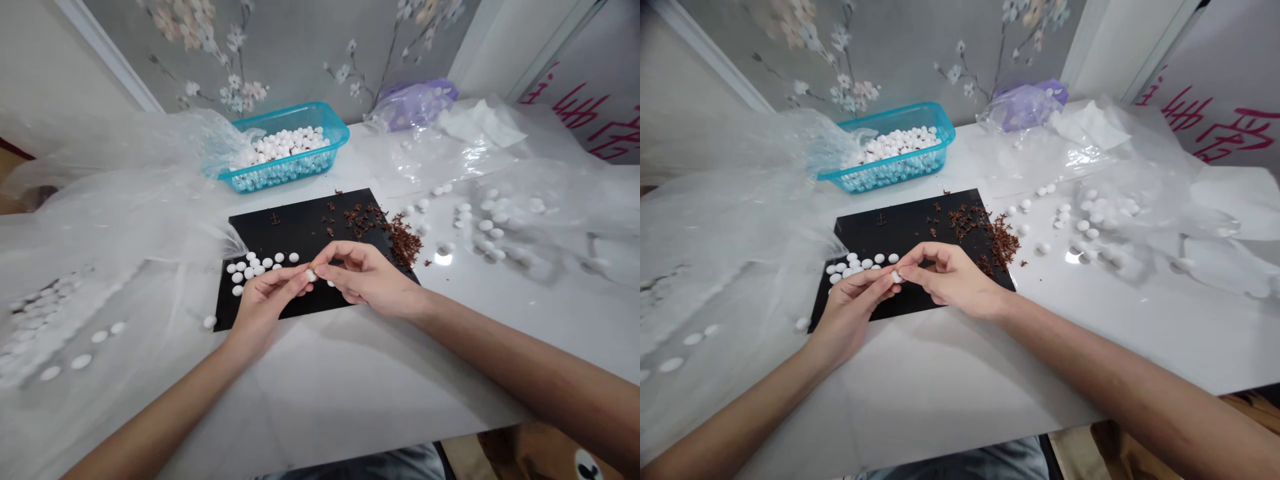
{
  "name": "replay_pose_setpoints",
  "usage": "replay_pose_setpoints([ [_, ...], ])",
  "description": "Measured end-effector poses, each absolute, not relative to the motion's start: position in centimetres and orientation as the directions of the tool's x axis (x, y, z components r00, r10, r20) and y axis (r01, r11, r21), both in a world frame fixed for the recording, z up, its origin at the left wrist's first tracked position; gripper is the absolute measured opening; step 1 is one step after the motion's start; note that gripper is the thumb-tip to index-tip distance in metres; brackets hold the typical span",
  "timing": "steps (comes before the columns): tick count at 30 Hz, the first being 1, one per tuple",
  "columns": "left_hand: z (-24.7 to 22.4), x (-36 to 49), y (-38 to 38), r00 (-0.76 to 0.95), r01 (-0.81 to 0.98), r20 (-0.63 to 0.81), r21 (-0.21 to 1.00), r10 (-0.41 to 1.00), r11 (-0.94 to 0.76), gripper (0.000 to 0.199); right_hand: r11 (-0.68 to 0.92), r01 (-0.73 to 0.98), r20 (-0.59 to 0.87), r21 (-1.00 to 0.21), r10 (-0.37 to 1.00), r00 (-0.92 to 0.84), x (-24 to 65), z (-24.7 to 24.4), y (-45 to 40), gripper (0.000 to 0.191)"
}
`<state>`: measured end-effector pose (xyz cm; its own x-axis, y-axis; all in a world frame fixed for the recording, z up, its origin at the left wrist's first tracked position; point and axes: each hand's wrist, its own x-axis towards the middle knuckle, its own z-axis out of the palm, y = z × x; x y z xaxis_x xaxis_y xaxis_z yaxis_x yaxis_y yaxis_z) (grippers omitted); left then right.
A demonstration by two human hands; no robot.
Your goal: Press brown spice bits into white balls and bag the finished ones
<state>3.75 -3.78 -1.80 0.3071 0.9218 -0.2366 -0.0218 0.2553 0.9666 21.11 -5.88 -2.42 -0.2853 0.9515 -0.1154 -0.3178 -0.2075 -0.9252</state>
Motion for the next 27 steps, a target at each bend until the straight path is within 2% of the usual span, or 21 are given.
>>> replay_pose_setpoints([
  [8, -1.9, 3.3, -3.5, 0.35, -0.024, -0.275, 0.953, 0.895, 0.302, 0.014, -0.193, -0.28, -0.116, -0.94, 0.956, -0.269, 21.1, -2.2, -6.1, 0.025],
  [13, -2.0, 3.6, -3.5, 0.33, 0.019, -0.234, 0.97, 0.915, 0.242, 0.015, -0.175, -0.169, -0.135, -0.97, 0.965, -0.225, 21.4, -1.7, -5.9, 0.025],
  [16, -1.7, 3.9, -3.6, 0.318, 0.114, -0.16, 0.985, 0.935, 0.13, 0.014, -0.14, -0.046, -0.131, -0.989, 0.979, -0.154, 22.2, -1.1, -5.4, 0.023],
  [18, -1.5, 4.0, -3.5, 0.309, 0.219, -0.088, 0.976, 0.947, 0.019, 0.015, -0.115, 0.044, -0.117, -0.992, 0.992, -0.045, 23.2, -0.9, -4.8, 0.018],
  [21, -1.2, 3.7, -3.3, 0.307, 0.399, 0.058, 0.898, 0.95, -0.184, 0.015, -0.086, 0.233, -0.057, -0.969, 0.99, 0.131, 24.6, -0.8, -4.1, 0.009],
  [23, -1.2, 3.5, -3.2, 0.351, 0.493, 0.153, 0.809, 0.924, -0.321, 0.015, -0.043, 0.414, -0.001, -0.909, 0.995, 0.101, 25.2, -1.0, -3.9, 0.004],
  [25, -1.2, 3.3, -3.0, 0.418, 0.551, 0.222, 0.708, 0.881, -0.44, 0.015, 0.071, 0.569, 0.061, -0.819, 0.997, -0.035, 25.3, -1.3, -3.8, 0.005],
  [27, -1.4, 3.2, -2.8, 0.484, 0.583, 0.271, 0.609, 0.832, -0.538, 0.016, 0.191, 0.652, 0.112, -0.734, 0.981, -0.161, 25.1, -1.5, -3.9, 0.008],
])
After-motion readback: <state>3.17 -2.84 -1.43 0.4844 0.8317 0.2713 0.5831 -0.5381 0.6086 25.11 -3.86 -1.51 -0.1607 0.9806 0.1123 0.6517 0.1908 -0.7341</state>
